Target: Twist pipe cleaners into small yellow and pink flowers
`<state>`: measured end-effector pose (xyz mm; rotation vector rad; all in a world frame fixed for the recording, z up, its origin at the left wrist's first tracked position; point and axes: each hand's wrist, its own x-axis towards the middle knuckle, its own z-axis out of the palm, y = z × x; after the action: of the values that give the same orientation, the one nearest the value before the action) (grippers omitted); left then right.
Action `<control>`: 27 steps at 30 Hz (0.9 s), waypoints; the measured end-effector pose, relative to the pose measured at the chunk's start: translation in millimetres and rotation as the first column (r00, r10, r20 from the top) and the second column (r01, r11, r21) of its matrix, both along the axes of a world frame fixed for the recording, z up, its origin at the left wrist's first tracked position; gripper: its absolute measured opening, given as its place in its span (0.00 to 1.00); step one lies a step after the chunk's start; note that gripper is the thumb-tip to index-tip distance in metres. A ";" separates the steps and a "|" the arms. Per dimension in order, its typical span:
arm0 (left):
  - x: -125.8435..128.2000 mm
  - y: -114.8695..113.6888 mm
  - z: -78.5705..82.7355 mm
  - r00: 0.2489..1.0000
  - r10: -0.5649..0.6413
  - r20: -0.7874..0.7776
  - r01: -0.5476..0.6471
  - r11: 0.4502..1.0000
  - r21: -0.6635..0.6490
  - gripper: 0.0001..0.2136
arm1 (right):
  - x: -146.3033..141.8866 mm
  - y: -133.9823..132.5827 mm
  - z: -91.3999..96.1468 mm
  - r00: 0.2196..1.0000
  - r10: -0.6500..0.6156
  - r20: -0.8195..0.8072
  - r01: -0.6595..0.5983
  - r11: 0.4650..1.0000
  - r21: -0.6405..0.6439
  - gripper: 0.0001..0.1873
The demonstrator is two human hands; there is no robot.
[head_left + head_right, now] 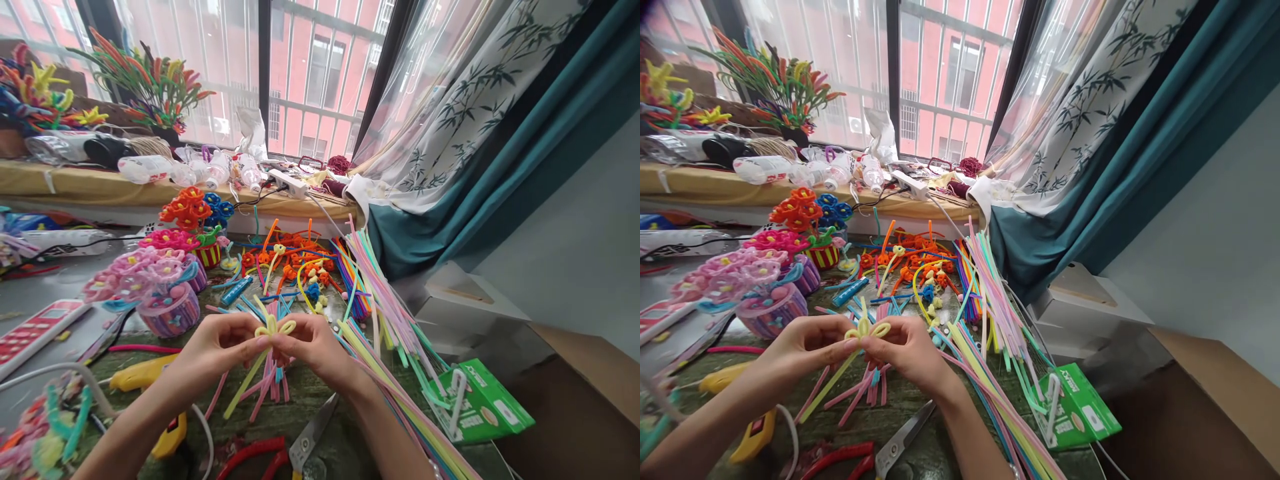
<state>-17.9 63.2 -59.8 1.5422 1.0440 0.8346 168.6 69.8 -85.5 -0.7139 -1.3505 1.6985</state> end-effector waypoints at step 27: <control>4.7 -3.1 -6.3 0.961 0.253 0.113 -0.277 0.901 0.333 0.13 | 1.6 0.4 2.3 0.968 -0.109 -0.226 0.102 0.994 -0.044 0.11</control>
<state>-13.2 60.2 -66.1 1.6684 1.1163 1.3094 170.2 70.3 -83.2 -0.5777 -1.1083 1.6649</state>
